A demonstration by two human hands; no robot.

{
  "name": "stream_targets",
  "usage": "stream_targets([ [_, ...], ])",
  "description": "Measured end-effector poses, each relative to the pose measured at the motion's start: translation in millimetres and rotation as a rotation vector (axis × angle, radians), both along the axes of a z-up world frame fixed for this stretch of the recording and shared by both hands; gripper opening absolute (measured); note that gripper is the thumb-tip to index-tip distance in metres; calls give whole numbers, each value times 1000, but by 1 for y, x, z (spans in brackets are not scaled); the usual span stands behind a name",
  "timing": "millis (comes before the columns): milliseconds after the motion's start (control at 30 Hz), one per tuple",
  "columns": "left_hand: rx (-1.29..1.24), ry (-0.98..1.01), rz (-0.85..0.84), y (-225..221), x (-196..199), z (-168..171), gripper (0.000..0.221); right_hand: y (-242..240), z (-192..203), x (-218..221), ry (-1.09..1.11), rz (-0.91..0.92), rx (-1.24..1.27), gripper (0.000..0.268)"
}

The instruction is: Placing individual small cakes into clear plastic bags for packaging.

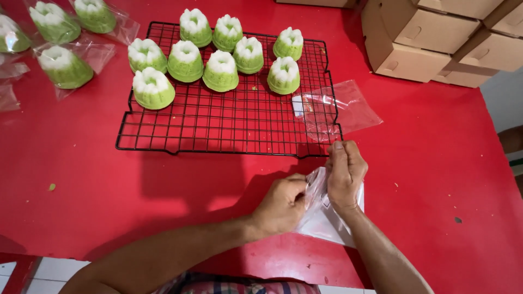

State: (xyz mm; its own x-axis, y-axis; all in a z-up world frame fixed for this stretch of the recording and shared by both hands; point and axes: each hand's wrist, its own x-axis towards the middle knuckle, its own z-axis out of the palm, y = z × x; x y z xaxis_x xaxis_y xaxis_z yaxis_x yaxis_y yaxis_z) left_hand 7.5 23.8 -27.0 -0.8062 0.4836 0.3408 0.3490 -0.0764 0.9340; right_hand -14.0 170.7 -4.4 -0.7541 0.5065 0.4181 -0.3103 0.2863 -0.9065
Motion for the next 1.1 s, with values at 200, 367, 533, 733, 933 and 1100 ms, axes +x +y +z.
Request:
stream_targets([
  [200, 92, -174, 51, 0, -4, 6, 5, -6, 0, 5, 9, 59, 15, 28],
  [367, -79, 31, 182, -10, -6, 0, 18, 0, 0, 6, 12, 117, 91, 22],
  [533, -345, 330, 246, -19, -3, 0, 14, 1, -2, 6, 16, 134, 248, 22],
  [733, -619, 701, 353, -17, -5, -20, 13, 10, -8, 5, 61, 97, 318, 19],
  [933, -443, 471, 333, -24, -8, -9, 11, 18, -15, 4, 31, 60, 380, 17],
  [1100, -398, 360, 369, -45, -20, 7, 5, 32, -9, 5, 11, 49, 553, 17],
])
